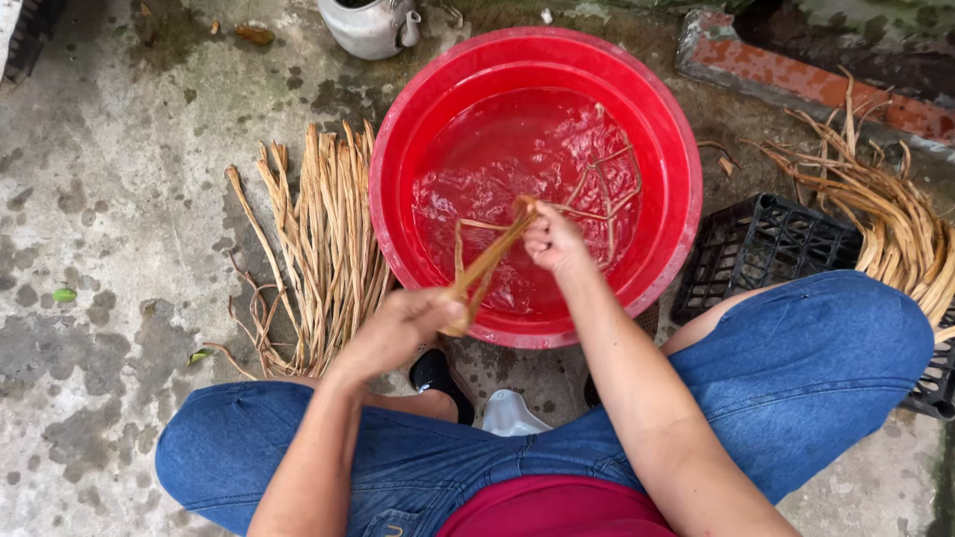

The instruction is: The person sits on the ground in front of a red basin of water and washes long dried palm leaf strips one at a time, dipping, flexing and rubbing each strip in the water, then sets it aside and takes the next strip from the pile.

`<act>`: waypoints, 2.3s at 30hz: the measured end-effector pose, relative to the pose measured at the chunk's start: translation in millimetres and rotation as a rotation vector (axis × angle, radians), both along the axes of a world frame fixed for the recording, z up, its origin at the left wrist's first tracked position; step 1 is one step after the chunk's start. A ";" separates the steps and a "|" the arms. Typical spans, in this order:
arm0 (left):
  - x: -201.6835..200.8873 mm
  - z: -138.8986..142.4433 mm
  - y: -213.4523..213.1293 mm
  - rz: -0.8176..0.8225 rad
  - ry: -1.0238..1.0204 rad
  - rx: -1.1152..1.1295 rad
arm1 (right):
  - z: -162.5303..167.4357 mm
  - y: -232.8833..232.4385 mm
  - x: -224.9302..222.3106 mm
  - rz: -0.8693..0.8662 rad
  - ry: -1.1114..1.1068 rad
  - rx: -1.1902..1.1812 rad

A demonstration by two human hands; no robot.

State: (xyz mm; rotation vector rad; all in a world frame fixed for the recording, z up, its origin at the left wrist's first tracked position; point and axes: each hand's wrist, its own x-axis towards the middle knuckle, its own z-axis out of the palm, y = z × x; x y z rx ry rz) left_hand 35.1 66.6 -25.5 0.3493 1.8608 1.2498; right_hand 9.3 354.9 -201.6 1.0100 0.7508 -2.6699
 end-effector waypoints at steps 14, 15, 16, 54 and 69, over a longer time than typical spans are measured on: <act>-39.3 38.3 -58.8 0.502 0.177 -0.319 | 41.9 9.9 -2.9 -0.064 -0.086 0.451; -39.2 34.8 -49.8 0.475 0.162 -0.341 | 54.6 -12.6 -3.0 -0.005 -0.062 0.481; -37.6 31.9 -41.6 0.455 0.208 -0.280 | 66.3 -33.5 -2.0 0.054 -0.038 0.512; -27.3 -9.9 -12.8 0.123 0.497 -0.146 | 88.2 -81.0 12.5 0.552 0.005 0.232; 17.9 44.8 -58.9 0.077 0.152 -0.008 | -19.8 3.2 -2.6 -0.190 -0.358 0.240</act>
